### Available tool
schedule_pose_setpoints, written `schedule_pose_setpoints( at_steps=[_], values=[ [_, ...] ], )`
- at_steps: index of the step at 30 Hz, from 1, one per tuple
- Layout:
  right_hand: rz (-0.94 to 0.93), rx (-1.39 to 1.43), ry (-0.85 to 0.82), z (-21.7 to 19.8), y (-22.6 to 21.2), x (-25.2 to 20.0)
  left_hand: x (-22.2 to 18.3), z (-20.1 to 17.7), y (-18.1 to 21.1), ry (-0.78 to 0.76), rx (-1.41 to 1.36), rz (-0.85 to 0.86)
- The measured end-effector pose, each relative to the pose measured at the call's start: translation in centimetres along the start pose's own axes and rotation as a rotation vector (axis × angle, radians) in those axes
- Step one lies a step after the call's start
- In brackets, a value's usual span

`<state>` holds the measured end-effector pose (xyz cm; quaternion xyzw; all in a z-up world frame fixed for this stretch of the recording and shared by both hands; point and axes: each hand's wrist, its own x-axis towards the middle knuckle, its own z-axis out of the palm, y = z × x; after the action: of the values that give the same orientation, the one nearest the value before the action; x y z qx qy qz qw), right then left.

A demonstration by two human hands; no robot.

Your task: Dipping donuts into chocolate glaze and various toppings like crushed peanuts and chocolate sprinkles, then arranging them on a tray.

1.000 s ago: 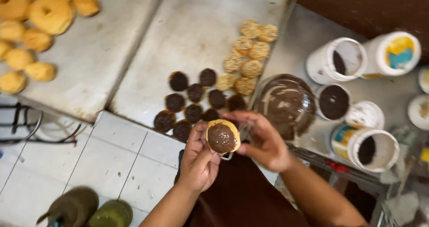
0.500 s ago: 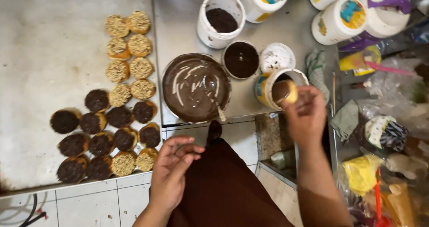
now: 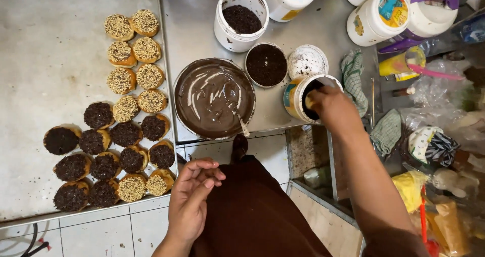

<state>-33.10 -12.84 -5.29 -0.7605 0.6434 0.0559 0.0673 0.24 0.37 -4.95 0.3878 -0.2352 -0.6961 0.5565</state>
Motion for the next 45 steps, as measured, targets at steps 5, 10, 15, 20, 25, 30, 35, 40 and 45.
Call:
schedule_pose_setpoints(
  at_steps=[5, 10, 15, 20, 25, 30, 35, 40, 45],
  values=[
    [0.083, 0.152, -0.087, -0.9, 0.7, -0.9, -0.1, -0.8, 0.1, 0.048, -0.022, -0.018],
    [0.296, 0.842, 0.213, -2.8, 2.7, -3.0, -0.6, -2.4, 0.6, 0.109, -0.071, 0.021],
    [0.367, 1.550, 0.219, -3.2, 0.5, -2.0, -1.4, -4.0, 0.7, 0.216, -0.100, 0.028],
    [0.155, 1.756, 0.014, -3.2, -7.3, 2.7, -2.6, -6.0, 1.4, 0.275, -0.150, 0.110],
    [0.040, 1.543, -0.256, -4.4, -20.1, 8.8, -4.4, -8.6, 2.5, 0.360, -0.180, 0.194],
    [-0.445, 0.948, -0.303, -2.8, -31.5, 15.9, -6.4, -11.1, 4.0, 0.426, -0.174, 0.219],
    [-0.480, 0.699, -0.487, 1.3, -41.7, 20.8, -8.1, -13.5, 4.0, 0.554, -0.213, 0.279],
    [-0.625, 0.478, -0.487, 7.7, -45.4, 25.0, -9.2, -15.5, 5.0, 0.616, -0.243, 0.334],
    [-0.857, 0.334, -0.369, 11.6, -45.2, 27.3, -10.1, -19.0, 5.2, 0.722, -0.280, 0.364]
  ],
)
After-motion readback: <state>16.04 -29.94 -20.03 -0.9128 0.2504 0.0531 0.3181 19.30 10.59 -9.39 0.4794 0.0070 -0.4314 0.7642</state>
